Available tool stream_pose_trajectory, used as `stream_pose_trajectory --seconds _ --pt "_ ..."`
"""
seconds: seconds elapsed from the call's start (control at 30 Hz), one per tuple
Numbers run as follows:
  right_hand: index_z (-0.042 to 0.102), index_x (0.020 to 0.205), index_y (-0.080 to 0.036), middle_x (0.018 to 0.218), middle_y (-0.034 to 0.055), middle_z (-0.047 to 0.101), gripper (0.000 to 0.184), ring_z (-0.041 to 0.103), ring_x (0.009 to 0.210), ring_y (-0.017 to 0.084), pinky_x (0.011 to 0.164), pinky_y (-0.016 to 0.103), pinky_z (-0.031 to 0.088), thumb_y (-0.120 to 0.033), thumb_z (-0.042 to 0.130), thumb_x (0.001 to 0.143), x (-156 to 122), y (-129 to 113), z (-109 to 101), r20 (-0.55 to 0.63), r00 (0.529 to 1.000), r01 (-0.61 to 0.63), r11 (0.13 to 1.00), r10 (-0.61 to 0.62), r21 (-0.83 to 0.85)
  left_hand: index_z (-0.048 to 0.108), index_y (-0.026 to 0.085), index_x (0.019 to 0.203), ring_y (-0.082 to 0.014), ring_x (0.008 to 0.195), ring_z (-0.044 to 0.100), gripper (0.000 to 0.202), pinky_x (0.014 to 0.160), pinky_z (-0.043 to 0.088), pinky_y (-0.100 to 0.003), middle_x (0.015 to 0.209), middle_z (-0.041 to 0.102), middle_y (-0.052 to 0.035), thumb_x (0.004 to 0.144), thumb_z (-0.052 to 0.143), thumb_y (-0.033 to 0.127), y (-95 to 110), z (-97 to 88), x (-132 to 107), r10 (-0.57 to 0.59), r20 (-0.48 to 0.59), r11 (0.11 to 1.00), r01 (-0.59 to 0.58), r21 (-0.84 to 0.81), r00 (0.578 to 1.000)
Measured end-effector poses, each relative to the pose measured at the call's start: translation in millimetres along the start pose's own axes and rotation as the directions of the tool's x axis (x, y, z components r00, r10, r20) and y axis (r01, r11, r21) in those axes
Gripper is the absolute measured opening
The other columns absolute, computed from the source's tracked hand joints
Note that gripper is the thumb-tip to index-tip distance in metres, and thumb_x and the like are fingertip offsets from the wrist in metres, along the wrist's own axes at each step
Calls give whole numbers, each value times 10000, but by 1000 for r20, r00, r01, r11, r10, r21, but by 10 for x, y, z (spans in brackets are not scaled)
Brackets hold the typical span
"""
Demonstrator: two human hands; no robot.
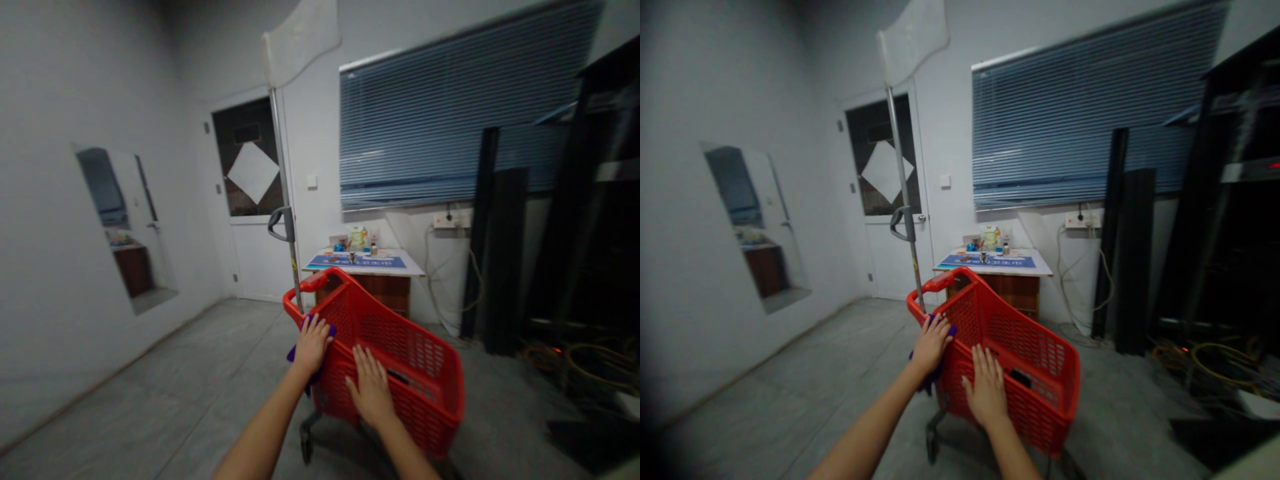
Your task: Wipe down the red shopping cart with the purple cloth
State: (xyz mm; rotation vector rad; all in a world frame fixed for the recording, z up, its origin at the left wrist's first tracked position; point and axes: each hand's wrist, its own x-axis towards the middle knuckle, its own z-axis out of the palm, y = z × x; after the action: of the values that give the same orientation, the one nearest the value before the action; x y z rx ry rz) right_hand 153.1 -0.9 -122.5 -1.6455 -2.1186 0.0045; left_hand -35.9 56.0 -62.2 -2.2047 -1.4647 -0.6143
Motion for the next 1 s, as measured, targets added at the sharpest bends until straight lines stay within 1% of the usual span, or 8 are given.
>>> stream_pose_trajectory --seconds 0.13,0.2,0.33,0.5,0.6,0.7,0.8,1.0 --pt "222 1508 -186 1560 39 231 645 163 1441 234 1155 442 160 -433 334 923 -1 17 7 -14 1000 19 1000 -19 -2 570 231 1236 -220 1356 392 311 1166 236 -453 1326 597 -40 956 475 329 84 -4 2 139 47 990 -138 -24 989" --pt "234 1504 -174 1559 41 233 640 173 1439 227 1156 424 165 -429 331 925 -5 21 -7 1 1000 18 1000 -18 -3 578 223 1216 -227 1349 403 300 1164 239 -455 1312 606 -48 948 493 328 63 -38 23 121 54 993 -121 -8 991" --pt "202 1513 -190 1563 34 214 644 175 1439 225 1154 425 177 -411 334 922 -6 13 0 4 1000 21 1000 -21 4 576 210 1220 -239 1355 392 303 1162 236 -469 1321 599 -53 946 498 312 26 -36 27 9 34 1000 -9 1 999" --pt "202 1514 -213 1564 28 202 642 153 1443 238 1156 459 165 -409 336 917 17 15 60 -7 1000 30 1000 -30 7 559 234 1245 -213 1355 394 319 1166 237 -452 1310 607 -42 946 491 319 194 70 -27 105 68 994 -102 -42 992" --pt "210 1512 -203 1563 30 208 645 141 1445 241 1158 455 177 -442 319 923 -10 70 36 6 1000 15 1000 -16 15 576 233 1229 -224 1343 412 307 1159 249 -475 1287 623 -52 948 479 310 280 79 -36 75 72 996 -71 -53 995" --pt "242 1503 -153 1556 64 227 659 159 1440 247 1166 439 172 -461 314 924 -99 168 -22 7 999 -48 999 48 -5 577 227 1232 -234 1352 400 309 1155 254 -501 1298 616 -58 952 464 291 330 96 -47 26 32 997 -24 -71 999" --pt "264 1493 -125 1558 61 217 658 166 1439 231 1177 406 153 -441 331 920 -193 243 -71 31 998 -54 998 55 -33 576 227 1242 -244 1357 393 317 1155 240 -530 1305 613 -57 955 456 291 413 151 -78 7 6 996 -6 -91 1000" --pt "263 1494 -131 1553 58 236 657 155 1442 235 1179 412 145 -463 322 930 -235 258 -73 33 998 -59 997 60 -40 564 268 1265 -230 1362 385 335 1166 221 -510 1329 596 -41 952 476 344 560 178 -128 62 27 993 -59 -106 998"
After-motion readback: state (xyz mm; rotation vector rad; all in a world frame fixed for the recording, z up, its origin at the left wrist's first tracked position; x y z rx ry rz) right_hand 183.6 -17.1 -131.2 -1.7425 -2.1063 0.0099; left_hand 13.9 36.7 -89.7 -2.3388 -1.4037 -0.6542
